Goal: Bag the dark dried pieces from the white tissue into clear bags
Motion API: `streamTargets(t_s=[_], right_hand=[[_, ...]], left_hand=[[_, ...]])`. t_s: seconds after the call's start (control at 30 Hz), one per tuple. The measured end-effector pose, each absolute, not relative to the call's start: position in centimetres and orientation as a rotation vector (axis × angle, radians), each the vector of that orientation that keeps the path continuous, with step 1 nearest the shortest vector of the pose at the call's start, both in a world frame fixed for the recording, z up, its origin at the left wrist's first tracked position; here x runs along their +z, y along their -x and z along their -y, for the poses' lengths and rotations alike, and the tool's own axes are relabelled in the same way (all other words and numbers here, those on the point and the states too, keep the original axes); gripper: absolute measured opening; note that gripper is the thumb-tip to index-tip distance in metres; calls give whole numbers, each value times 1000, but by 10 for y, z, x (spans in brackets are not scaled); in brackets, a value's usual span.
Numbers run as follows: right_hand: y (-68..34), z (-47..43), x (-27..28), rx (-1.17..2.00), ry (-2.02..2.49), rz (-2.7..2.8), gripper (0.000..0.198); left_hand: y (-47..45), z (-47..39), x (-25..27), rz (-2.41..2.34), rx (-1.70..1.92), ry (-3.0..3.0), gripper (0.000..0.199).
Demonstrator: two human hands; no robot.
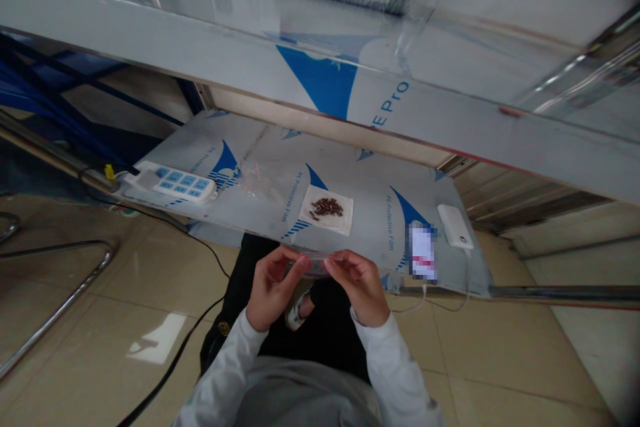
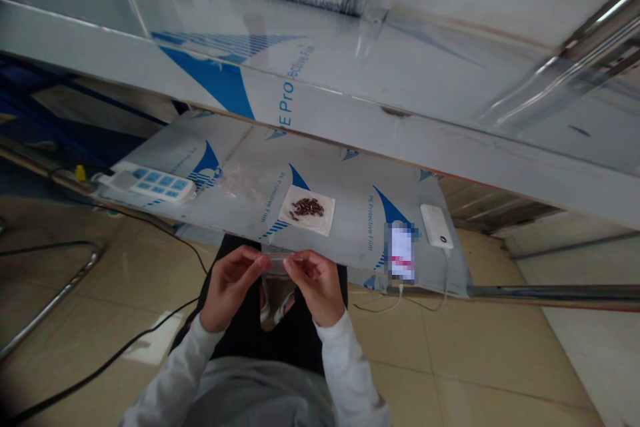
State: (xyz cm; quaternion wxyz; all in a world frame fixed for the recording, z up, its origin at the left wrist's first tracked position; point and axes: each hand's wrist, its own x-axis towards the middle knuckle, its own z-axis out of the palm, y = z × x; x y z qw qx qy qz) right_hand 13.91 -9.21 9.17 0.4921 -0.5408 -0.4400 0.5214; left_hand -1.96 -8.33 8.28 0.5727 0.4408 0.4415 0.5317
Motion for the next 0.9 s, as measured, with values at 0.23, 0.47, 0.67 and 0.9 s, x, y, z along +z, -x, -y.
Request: streamTargets(t_s=[0.23, 0.47, 0.67, 0.9], right_hand=[[-142, 97, 93, 1270, 1311, 1143, 21], [-143, 100, 93, 1240, 1334, 1072, 25], [-144, 102, 91, 1234, 1334, 1177, 21], [-147, 106, 85, 1240, 1325, 1087, 22]], left_hand=[[17, 81, 82, -1063, 1156, -1147, 19], [12, 81, 80, -1083, 1146, -1118, 20], [10, 81, 82, -1078, 1038, -1132, 19], [6, 85, 81, -1086, 1030, -1061, 24]])
